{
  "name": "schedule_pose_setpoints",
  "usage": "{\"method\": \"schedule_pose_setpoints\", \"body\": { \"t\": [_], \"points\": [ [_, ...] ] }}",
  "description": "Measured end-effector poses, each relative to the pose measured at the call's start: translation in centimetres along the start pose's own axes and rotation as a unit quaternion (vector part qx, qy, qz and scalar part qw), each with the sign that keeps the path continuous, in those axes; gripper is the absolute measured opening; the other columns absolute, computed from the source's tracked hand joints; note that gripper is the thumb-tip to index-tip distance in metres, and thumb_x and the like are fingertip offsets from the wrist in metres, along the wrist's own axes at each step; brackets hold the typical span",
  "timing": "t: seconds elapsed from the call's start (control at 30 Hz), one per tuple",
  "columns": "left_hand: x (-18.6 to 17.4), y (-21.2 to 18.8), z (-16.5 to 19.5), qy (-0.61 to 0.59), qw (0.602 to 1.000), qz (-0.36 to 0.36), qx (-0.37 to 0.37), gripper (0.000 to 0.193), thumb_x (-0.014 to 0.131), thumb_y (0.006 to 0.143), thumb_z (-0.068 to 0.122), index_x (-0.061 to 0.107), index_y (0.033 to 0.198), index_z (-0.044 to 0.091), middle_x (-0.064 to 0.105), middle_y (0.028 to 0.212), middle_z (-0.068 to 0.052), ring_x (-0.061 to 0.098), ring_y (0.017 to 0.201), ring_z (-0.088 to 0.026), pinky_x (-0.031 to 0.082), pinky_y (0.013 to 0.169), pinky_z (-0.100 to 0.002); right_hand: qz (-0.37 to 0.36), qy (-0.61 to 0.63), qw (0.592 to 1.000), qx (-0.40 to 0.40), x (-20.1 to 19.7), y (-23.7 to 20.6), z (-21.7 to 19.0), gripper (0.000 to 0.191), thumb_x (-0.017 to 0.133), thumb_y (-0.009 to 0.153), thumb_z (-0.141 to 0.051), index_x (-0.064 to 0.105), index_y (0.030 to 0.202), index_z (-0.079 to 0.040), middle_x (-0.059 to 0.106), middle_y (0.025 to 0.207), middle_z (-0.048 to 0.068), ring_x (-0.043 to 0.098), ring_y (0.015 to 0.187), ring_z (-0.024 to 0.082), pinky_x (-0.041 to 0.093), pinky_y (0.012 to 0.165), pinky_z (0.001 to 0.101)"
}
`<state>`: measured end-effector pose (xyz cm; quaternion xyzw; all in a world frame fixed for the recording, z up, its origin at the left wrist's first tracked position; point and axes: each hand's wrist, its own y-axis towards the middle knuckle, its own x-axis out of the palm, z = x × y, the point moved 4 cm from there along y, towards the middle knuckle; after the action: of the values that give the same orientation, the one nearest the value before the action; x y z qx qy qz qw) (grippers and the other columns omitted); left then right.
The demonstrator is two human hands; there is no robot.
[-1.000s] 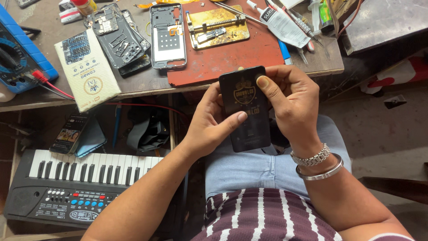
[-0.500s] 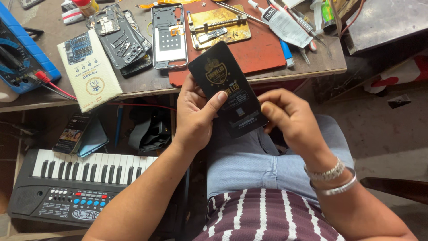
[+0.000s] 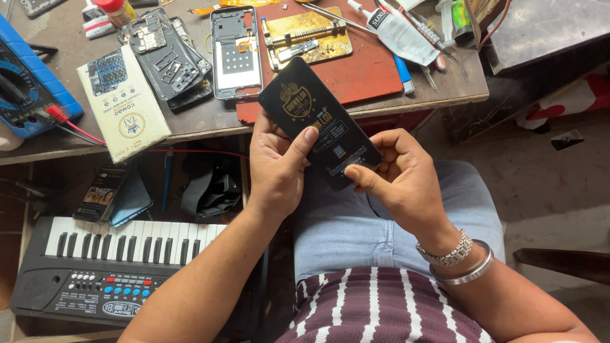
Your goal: The person holds a replacement phone display assembly, peels protective film and adhesive backing from it, and aligns it with the disassembled phone frame. They then brush the frame with a toothbrush and use a screwdriver to work on the phone's internal components.
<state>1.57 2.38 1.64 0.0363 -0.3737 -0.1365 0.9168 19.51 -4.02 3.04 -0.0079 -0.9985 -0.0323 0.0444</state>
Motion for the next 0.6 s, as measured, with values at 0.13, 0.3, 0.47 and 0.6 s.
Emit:
{"method": "schedule_pose_setpoints", "body": {
  "t": [0.13,0.3,0.47,0.6],
  "points": [
    [0.09,-0.18,0.05,0.013,1.000,-0.002,0.011,0.056,0.070,0.099,-0.001,0.041,0.146,0.003,0.062,0.126,-0.010,0.065,0.115,-0.017,0.059,0.101,-0.034,0.016,-0.023,1.000,0.001,-0.24,0.21,0.11,0.033,0.078,0.091,-0.009,0.058,0.115,0.004,0.073,0.095,0.010,0.073,0.079,0.011,0.064,0.068,0.0258],
    [0.12,-0.23,0.16,0.061,0.998,-0.001,0.025,0.056,0.071,0.100,0.001,0.040,0.147,0.003,0.062,0.127,-0.011,0.065,0.117,-0.017,0.058,0.102,-0.033,0.025,-0.029,0.999,0.001,-0.25,0.40,0.33,0.030,0.075,0.093,-0.010,0.060,0.114,0.005,0.074,0.094,0.011,0.073,0.078,0.011,0.064,0.066,0.0257],
    [0.54,-0.19,0.38,0.076,0.996,-0.011,0.038,0.061,0.072,0.100,0.003,0.038,0.151,0.003,0.061,0.132,-0.011,0.064,0.122,-0.017,0.057,0.105,-0.032,0.031,-0.007,0.999,-0.013,-0.31,0.47,0.31,0.029,0.074,0.095,-0.010,0.060,0.116,0.005,0.074,0.097,0.010,0.072,0.082,0.011,0.063,0.068,0.0254],
    [0.64,-0.15,0.63,0.115,0.993,0.003,0.005,0.064,0.071,0.098,0.005,0.038,0.152,0.002,0.061,0.131,-0.010,0.065,0.119,-0.018,0.059,0.090,-0.032,0.062,-0.050,0.993,-0.086,-0.48,-0.36,-0.41,0.031,0.077,0.095,-0.009,0.060,0.118,0.003,0.073,0.099,0.008,0.072,0.087,0.011,0.063,0.073,0.0251]
  ]
}}
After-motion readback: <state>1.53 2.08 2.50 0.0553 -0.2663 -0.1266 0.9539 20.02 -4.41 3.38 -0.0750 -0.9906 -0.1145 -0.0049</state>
